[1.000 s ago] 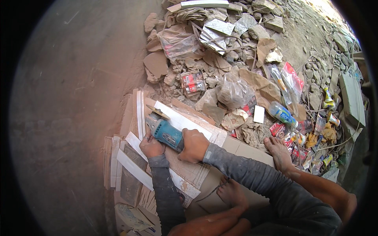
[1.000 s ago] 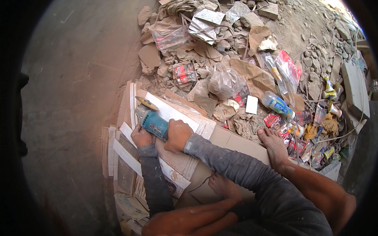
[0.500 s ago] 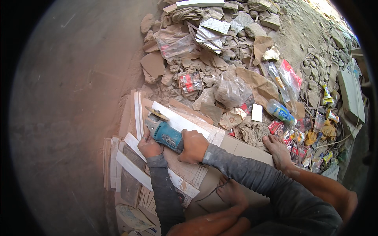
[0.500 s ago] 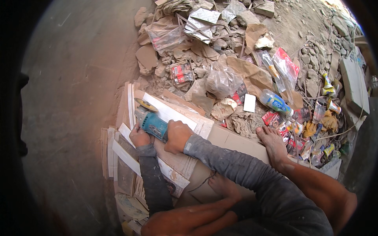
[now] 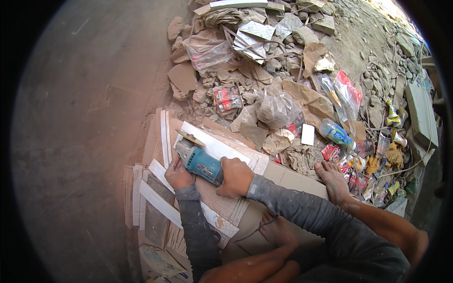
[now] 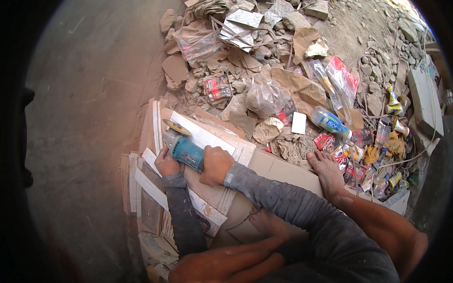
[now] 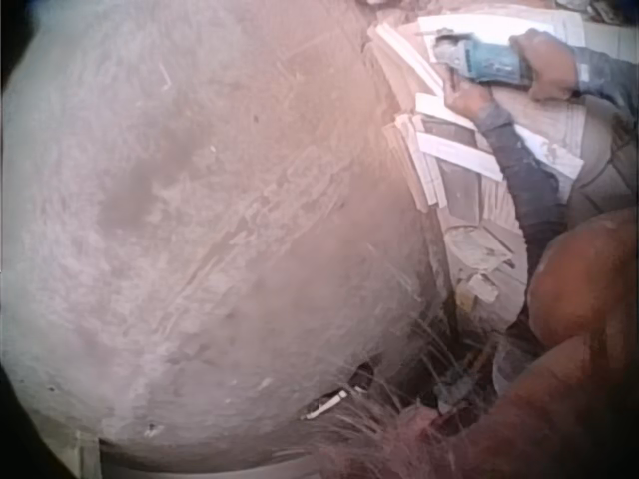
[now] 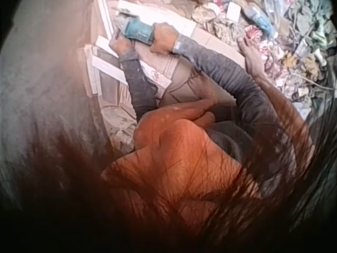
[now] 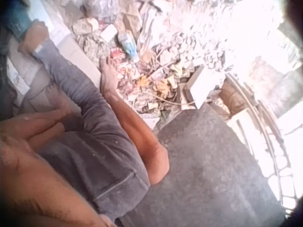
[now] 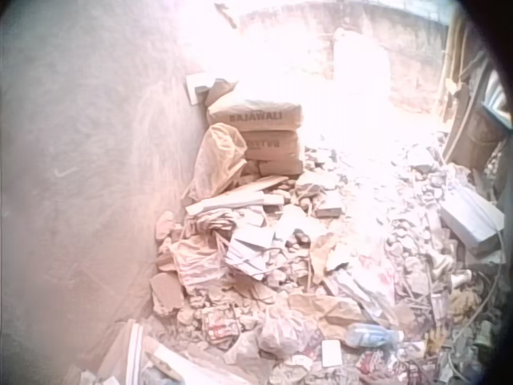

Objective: The person measures a white rectangular tile with a tape measure, marks it with a pencil, and cuts it using an angle grinder. The person then picks up the cut tile and walks to another area where another person is working.

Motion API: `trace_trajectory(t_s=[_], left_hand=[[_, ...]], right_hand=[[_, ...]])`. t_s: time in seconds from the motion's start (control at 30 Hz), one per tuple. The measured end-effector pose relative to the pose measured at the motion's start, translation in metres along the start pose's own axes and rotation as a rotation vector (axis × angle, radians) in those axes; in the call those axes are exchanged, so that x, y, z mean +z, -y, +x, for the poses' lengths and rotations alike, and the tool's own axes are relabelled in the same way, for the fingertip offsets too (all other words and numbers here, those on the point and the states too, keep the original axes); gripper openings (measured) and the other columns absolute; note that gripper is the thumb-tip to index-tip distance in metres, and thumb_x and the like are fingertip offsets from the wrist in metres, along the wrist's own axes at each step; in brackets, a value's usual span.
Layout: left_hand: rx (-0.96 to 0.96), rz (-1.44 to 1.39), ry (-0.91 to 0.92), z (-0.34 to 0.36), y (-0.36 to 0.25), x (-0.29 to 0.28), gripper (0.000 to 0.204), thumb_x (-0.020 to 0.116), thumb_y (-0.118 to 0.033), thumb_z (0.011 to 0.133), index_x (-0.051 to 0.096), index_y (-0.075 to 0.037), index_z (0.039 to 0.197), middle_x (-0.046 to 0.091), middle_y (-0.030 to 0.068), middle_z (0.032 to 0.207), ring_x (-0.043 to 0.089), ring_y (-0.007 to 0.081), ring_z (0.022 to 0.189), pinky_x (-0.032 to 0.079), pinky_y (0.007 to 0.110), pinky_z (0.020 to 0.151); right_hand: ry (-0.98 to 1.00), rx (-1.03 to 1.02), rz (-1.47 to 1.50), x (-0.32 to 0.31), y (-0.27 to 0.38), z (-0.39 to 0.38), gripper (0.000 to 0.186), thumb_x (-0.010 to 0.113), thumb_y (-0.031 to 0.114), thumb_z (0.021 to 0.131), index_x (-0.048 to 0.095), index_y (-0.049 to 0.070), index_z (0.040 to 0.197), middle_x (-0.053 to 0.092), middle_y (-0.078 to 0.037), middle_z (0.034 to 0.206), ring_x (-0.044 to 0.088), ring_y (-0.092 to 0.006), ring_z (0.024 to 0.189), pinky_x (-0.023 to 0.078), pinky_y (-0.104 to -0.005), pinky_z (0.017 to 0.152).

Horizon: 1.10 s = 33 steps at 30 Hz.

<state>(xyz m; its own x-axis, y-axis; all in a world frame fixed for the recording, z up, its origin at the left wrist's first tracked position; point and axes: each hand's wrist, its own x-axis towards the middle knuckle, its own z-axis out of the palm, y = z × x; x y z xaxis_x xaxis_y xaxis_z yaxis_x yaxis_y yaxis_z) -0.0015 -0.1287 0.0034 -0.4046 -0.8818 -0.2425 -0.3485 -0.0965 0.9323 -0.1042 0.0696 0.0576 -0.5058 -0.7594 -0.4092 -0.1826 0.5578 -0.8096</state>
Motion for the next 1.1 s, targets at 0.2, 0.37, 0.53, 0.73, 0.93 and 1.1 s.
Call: trace_trajectory(t_s=[0.2,0.37,0.53,0.73,0.93,1.1], left_hand=[[-0.011,-0.051,0.037,0.001,0.0,-0.001,0.042,0.063,0.005,0.096,0.056,0.018,0.135,0.071,0.0276,0.121,0.074,0.027,0.103,0.062,0.035,0.086],[-0.008,-0.072,0.028,0.002,0.003,-0.002,0.042,0.063,0.005,0.095,0.056,0.018,0.134,0.071,0.0274,0.121,0.074,0.0273,0.103,0.062,0.034,0.087],[0.002,-0.046,0.021,0.003,0.003,-0.001,0.042,0.062,0.006,0.095,0.056,0.019,0.134,0.071,0.0276,0.121,0.074,0.0275,0.103,0.061,0.034,0.088],[0.004,-0.073,0.018,0.002,0.001,0.0,0.041,0.062,0.007,0.094,0.057,0.018,0.133,0.071,0.0274,0.121,0.074,0.0279,0.103,0.061,0.034,0.089],[-0.019,-0.093,0.008,0.0,-0.001,0.002,0.039,0.063,0.008,0.093,0.059,0.016,0.131,0.072,0.0272,0.12,0.074,0.0279,0.102,0.061,0.034,0.088],[-0.015,-0.118,0.006,0.002,0.004,0.0,0.037,0.065,0.007,0.093,0.061,0.015,0.129,0.073,0.0261,0.117,0.074,0.0264,0.1,0.061,0.033,0.085]], right_hand=[[0.038,0.015,0.013,-0.002,-0.003,-0.005,0.057,0.079,0.023,0.068,0.061,-0.015,0.106,0.07,-0.035,0.096,0.073,-0.048,0.094,0.061,-0.0476,0.084],[-0.005,0.002,0.0,0.001,-0.006,-0.007,0.058,0.082,0.027,0.066,0.061,-0.015,0.101,0.07,-0.034,0.087,0.073,-0.0484,0.087,0.06,-0.0485,0.079],[0.043,0.024,-0.001,-0.003,-0.002,-0.007,0.058,0.08,0.024,0.068,0.06,-0.015,0.107,0.069,-0.036,0.099,0.072,-0.048,0.096,0.06,-0.0481,0.086],[0.08,0.046,0.002,-0.01,0.002,-0.01,0.059,0.078,0.022,0.069,0.06,-0.016,0.11,0.069,-0.037,0.103,0.072,-0.0483,0.1,0.06,-0.0479,0.089],[0.091,0.041,0.013,-0.012,-0.001,-0.013,0.057,0.078,0.021,0.069,0.06,-0.016,0.109,0.07,-0.037,0.102,0.072,-0.0482,0.099,0.06,-0.0481,0.088],[0.065,0.03,0.007,-0.01,-0.003,-0.016,0.056,0.078,0.02,0.069,0.061,-0.016,0.108,0.07,-0.036,0.1,0.072,-0.0482,0.098,0.06,-0.0482,0.087]])
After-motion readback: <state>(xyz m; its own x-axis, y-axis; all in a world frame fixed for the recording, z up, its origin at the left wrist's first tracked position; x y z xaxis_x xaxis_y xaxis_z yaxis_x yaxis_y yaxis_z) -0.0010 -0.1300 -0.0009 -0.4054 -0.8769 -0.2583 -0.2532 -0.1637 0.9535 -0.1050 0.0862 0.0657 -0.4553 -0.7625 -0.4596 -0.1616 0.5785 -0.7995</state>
